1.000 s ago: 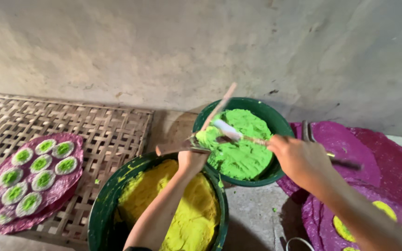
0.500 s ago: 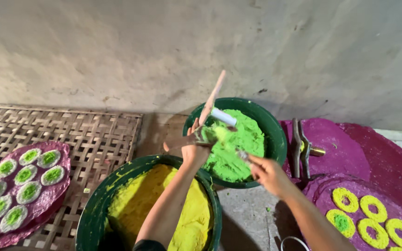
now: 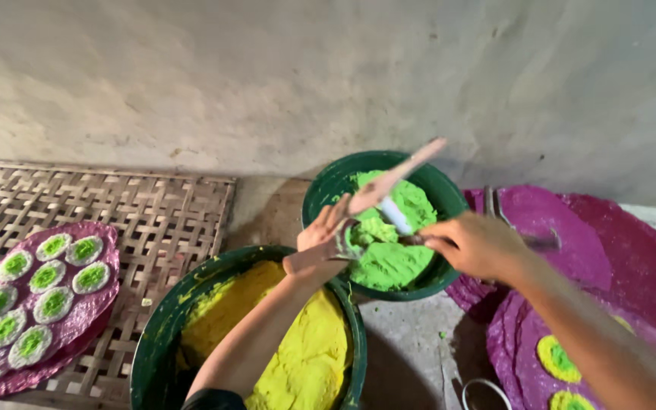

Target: The person scoops yellow dough into a manual press and extrudes ring shapes onto a purple sheet. They then scoop green dough into the press and fill the yellow rings. The process is repeated to create multiple layered dough snacks.

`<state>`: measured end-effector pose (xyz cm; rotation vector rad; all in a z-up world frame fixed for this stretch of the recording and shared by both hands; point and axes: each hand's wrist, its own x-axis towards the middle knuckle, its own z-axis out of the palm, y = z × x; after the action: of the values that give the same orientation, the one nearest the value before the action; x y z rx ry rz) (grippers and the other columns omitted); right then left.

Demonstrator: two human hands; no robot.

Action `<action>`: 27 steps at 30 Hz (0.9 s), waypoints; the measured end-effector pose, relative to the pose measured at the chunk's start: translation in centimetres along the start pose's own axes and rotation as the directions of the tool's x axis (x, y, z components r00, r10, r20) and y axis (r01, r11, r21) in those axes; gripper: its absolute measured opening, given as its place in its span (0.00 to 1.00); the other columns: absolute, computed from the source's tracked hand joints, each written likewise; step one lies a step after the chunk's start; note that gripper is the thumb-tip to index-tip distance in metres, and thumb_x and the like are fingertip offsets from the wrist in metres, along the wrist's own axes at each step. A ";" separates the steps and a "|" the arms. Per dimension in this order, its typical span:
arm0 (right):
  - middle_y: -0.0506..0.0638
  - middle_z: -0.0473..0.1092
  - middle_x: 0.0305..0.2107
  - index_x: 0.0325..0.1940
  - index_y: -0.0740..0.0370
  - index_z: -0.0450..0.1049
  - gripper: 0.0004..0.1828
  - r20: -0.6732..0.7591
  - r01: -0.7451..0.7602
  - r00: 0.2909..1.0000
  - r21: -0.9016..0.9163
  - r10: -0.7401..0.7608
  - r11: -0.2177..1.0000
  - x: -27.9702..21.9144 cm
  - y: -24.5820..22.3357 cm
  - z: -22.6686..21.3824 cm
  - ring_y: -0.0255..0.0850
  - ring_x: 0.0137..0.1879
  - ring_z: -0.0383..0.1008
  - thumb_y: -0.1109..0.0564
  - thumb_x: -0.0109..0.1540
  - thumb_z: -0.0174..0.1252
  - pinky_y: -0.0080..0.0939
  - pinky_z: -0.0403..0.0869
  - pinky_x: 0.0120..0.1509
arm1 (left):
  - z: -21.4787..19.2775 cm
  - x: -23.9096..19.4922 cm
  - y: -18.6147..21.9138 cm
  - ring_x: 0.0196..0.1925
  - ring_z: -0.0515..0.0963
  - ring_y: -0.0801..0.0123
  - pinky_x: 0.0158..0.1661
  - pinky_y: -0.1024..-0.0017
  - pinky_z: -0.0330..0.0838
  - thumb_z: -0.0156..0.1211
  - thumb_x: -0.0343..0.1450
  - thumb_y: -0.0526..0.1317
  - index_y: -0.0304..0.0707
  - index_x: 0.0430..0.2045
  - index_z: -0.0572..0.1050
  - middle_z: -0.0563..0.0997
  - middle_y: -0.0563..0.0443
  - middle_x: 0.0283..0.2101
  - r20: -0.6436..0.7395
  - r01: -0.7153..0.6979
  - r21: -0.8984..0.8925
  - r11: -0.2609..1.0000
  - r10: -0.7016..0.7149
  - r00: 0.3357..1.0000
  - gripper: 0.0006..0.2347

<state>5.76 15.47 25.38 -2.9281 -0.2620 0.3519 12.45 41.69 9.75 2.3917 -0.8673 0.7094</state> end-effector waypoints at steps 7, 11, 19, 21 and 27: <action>0.56 0.75 0.30 0.42 0.60 0.73 0.06 0.047 0.453 0.845 -0.593 -0.533 0.666 1.2 -5.0 5.0 0.49 0.34 0.81 0.60 0.65 0.50 0.48 0.79 0.34 | 0.0 -1.4 4.1 0.50 0.81 0.55 0.49 0.64 0.75 0.66 0.66 0.45 0.36 0.51 0.76 0.81 0.44 0.49 0.312 0.323 -0.451 0.832 -0.192 0.930 0.21; 0.53 0.74 0.27 0.44 0.57 0.72 0.09 -0.081 0.411 0.858 -0.485 -0.507 0.772 -1.2 -4.0 3.0 0.50 0.33 0.79 0.58 0.60 0.51 0.51 0.78 0.33 | 3.1 -5.1 0.5 0.47 0.82 0.64 0.47 0.67 0.78 0.70 0.67 0.36 0.33 0.46 0.79 0.83 0.48 0.46 0.273 0.310 -0.769 0.559 -0.153 0.950 0.15; 0.47 0.77 0.32 0.47 0.46 0.78 0.14 -0.109 0.307 0.936 -0.209 -0.334 0.928 -2.0 -4.4 -4.8 0.51 0.34 0.79 0.55 0.59 0.53 0.54 0.75 0.32 | 1.2 -4.6 -0.3 0.52 0.80 0.68 0.52 0.66 0.76 0.70 0.65 0.39 0.34 0.58 0.69 0.81 0.49 0.51 0.322 0.402 -0.824 0.398 -0.254 0.912 0.26; 0.47 0.77 0.34 0.45 0.44 0.79 0.12 -0.030 0.245 0.966 -0.202 -0.256 0.948 -1.5 -3.7 -4.8 0.52 0.35 0.79 0.52 0.59 0.55 0.55 0.75 0.34 | 0.6 -3.6 0.8 0.54 0.79 0.68 0.54 0.67 0.75 0.71 0.65 0.40 0.34 0.60 0.68 0.80 0.49 0.53 0.312 0.375 -0.827 0.419 -0.212 0.926 0.28; 0.52 0.75 0.29 0.38 0.58 0.76 0.07 0.007 0.410 0.872 -0.557 -0.489 0.722 1.7 -6.4 3.7 0.48 0.34 0.80 0.57 0.58 0.55 0.48 0.78 0.34 | 0.3 -1.4 3.2 0.49 0.83 0.63 0.49 0.66 0.76 0.70 0.66 0.46 0.38 0.53 0.74 0.83 0.45 0.47 0.261 0.340 -0.648 0.681 -0.220 0.940 0.22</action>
<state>5.49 22.58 22.78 -3.2402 -1.2205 -0.0235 9.41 39.96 9.52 1.8358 -0.6402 0.0265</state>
